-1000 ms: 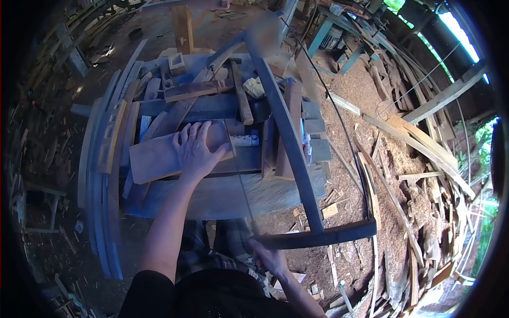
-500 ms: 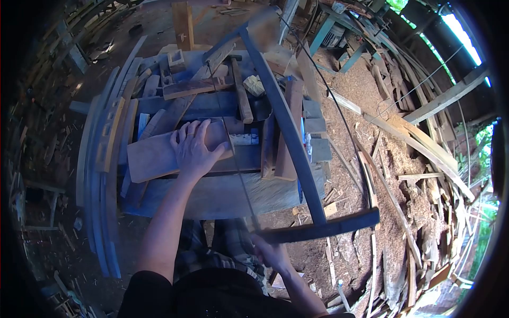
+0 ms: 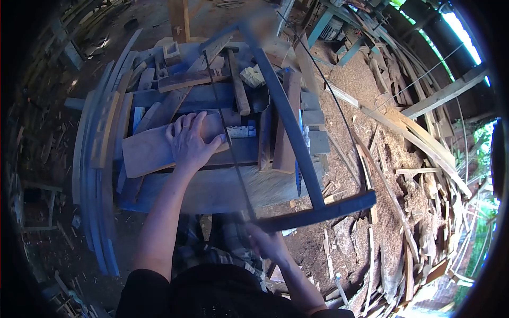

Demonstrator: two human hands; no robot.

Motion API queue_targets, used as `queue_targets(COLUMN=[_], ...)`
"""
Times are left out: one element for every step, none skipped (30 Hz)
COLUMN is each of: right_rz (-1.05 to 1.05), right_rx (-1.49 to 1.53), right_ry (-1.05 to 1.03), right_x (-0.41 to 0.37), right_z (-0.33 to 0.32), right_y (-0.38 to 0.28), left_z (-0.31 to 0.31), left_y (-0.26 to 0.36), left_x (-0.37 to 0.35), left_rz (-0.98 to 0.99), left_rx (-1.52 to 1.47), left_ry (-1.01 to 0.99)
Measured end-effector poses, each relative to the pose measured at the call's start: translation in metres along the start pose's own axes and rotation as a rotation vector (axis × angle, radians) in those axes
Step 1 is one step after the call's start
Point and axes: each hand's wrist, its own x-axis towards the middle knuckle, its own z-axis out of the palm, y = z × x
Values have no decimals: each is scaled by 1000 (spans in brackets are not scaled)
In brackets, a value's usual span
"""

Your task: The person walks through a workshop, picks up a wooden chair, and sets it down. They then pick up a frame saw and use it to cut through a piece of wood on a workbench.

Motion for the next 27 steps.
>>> queue_targets(right_rz=[-37, -31, 27, 84, 93, 97, 44, -12, -17, -18, -16, -20, -9, 1, 7, 23, 40, 57, 64, 80, 90, 88, 53, 15, 7, -2, -8], right_rx=[24, 17, 22, 30, 25, 26, 37, 49, 53, 77, 100, 103, 34, -37, -40, -43, -46, -47, -50, -30, -9, -8, 26, 62, 68, 97, 125], right_ry=[-37, -36, -30, -23, -21, -22, -32, -41, -40, -11, 16, 12, -14, -39, -39, -38, -36, -36, -38, -39, -39, -39, -41, -44, -44, -24, -4], right_x=[-1, -5, -9, -11, -5, -1, 9, 17, 23, 29, 32, 30, 25, 20, 13, 2, -7, -10, -9, -7, -5, 2, 13, 22, 29, 36, 38], right_z=[-3, -3, -1, 0, 1, 3, 5, 7, 8, 10, 13, 11, 6, 2, 0, -2, -4, -5, -5, -3, -1, 2, 5, 9, 11, 13, 14], right_y=[16, 19, 20, 20, 26, 21, 9, -2, -11, -20, -24, -23, -18, -11, -1, 11, 20, 24, 25, 23, 21, 12, -1, -12, -20, -27, -30], left_z=[2, 2, 2, 2, 3, 3, 2, 2, 1, -1, -2, -2, -1, -1, -1, 0, 1, 1, 1, 2, 3, 2, 2, 1, 0, 0, -1], left_y=[0, 0, 0, -1, -1, -1, 0, 1, 2, 2, 2, 2, 2, 2, 1, 1, 2, 2, 1, 0, -1, -1, 0, 0, 1, 2, 2], left_x=[0, -1, -1, 0, -1, -1, -2, -2, -2, -1, -1, -1, -1, 0, 1, 0, 0, -1, -2, -3, -1, -1, -1, -1, 0, -1, -1], left_rz=[3, -3, 1, 7, 6, 16, 28, 33, 18, 3, 7, 5, 1, 0, -2, -7, -14, 7, 29, 28, 28, 28, 33, 21, 10, 17, 17], left_rx=[3, -2, 1, 5, 5, 22, 39, 41, 19, 0, 8, 12, 13, 14, 9, 1, -4, 10, 28, 28, 30, 32, 32, 20, 9, 13, 24], left_ry=[2, -2, 3, 8, 3, 19, 36, 37, 12, -10, -6, -2, -1, -2, -5, -9, -14, 12, 39, 32, 25, 22, 25, 3, -18, -11, -20])
